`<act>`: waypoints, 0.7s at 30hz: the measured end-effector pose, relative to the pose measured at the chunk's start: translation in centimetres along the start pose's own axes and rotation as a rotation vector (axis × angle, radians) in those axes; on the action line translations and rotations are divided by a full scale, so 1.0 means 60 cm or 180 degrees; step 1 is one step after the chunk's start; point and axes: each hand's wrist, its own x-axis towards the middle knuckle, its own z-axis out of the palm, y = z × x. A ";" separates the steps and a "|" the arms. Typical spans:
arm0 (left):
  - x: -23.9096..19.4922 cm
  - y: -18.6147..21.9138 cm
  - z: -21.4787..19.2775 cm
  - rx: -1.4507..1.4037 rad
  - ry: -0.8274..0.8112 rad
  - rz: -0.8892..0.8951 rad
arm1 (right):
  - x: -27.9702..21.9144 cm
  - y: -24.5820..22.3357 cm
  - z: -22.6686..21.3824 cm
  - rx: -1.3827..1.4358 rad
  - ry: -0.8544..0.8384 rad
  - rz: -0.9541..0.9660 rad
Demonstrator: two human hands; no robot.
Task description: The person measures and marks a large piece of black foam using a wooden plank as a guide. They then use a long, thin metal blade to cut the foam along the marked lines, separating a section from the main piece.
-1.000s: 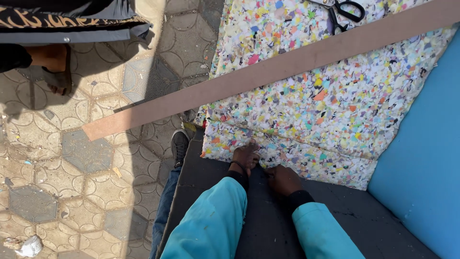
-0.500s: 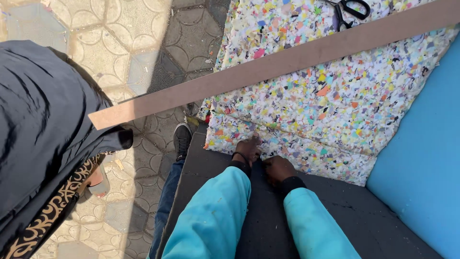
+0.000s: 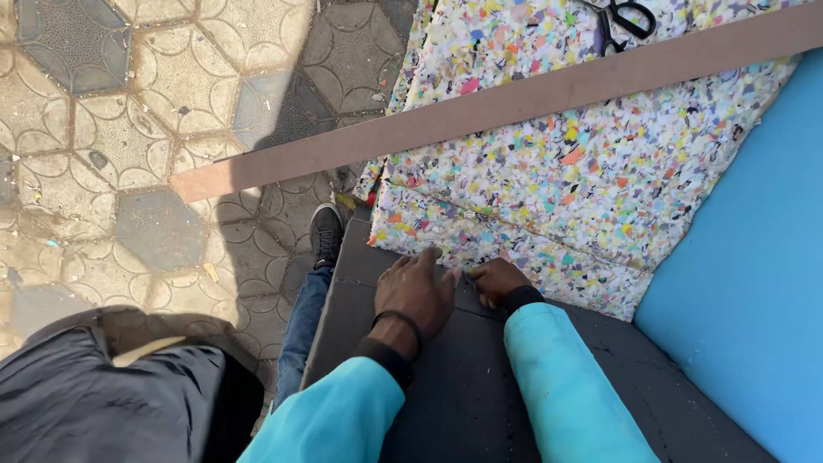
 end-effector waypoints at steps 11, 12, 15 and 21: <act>-0.318 -0.021 0.051 0.1307 0.1562 0.1086 | -0.112 -0.073 -0.043 0.0472 -0.0508 0.0873; -0.319 -0.021 0.053 0.1301 0.1540 0.1089 | -0.105 -0.067 -0.035 0.0481 -0.0518 0.0892; -0.322 -0.018 0.055 0.1370 0.1521 0.1015 | -0.105 -0.056 -0.033 0.0582 -0.0486 0.0863; -0.321 -0.022 0.059 0.1348 0.1497 0.1061 | -0.219 -0.063 -0.077 0.0620 -0.0751 0.0635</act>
